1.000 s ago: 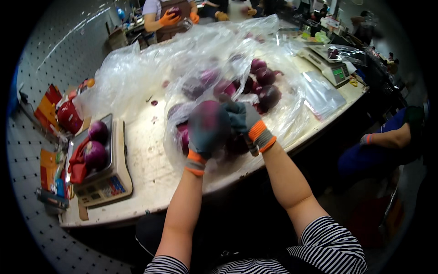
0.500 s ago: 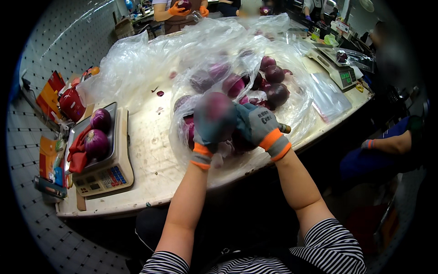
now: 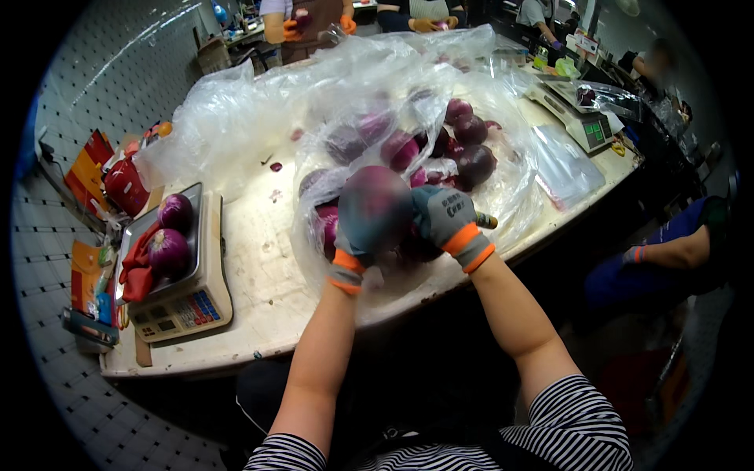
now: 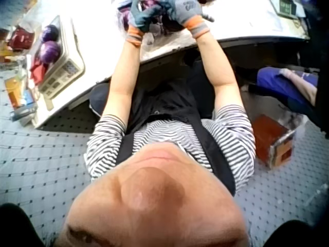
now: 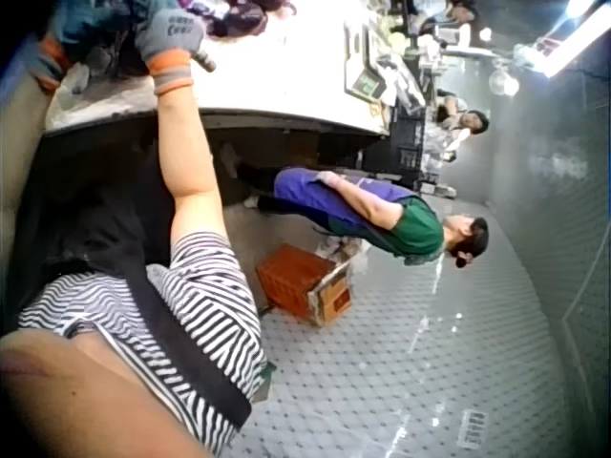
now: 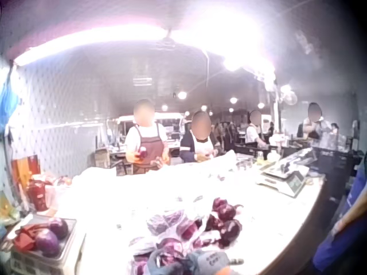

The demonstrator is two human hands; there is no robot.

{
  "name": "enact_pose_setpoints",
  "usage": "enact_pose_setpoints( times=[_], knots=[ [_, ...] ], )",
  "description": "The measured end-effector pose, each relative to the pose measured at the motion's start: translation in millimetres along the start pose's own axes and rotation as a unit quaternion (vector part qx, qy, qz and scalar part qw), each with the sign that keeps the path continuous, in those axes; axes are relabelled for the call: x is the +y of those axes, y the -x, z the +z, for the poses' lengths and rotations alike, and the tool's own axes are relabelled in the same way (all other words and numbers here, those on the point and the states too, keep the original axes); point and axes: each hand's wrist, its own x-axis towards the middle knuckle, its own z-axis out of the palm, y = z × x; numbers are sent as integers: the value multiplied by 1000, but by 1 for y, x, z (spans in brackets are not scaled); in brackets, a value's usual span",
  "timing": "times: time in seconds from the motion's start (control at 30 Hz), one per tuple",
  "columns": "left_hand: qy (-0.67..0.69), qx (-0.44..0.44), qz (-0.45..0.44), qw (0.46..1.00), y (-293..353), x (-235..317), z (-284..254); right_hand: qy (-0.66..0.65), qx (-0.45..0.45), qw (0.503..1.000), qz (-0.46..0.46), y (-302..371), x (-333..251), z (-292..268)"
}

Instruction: The person peels red onions by hand, removing the dry outer skins and placing the peeled onions into a plastic bag. The person handles the onions one at a time, using gloved hands to strip the layers and discarding the skins onto the table.

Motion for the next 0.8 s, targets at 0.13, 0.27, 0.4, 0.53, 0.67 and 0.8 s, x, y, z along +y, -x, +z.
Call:
enact_pose_setpoints(
  times=[0.13,0.27,0.4,0.53,0.67,0.8],
  knots=[
    [-7,33,-18,999,-1,-4,-7,26,-26,998,48,-2,-12,4],
    [-68,56,-30,996,-5,-6,-5,-7,-79,990,113,-4,-6,17],
    [-231,32,95,968,-7,-16,-10,59,-150,959,234,-22,-11,9],
    [-167,10,129,978,1,-23,3,-77,-67,971,216,-27,23,13],
    [-53,50,27,997,-5,-10,-8,-261,-25,954,146,-22,8,16],
    [-158,0,55,986,-6,-13,-9,-427,-88,895,93,-26,0,4]
  ],
)
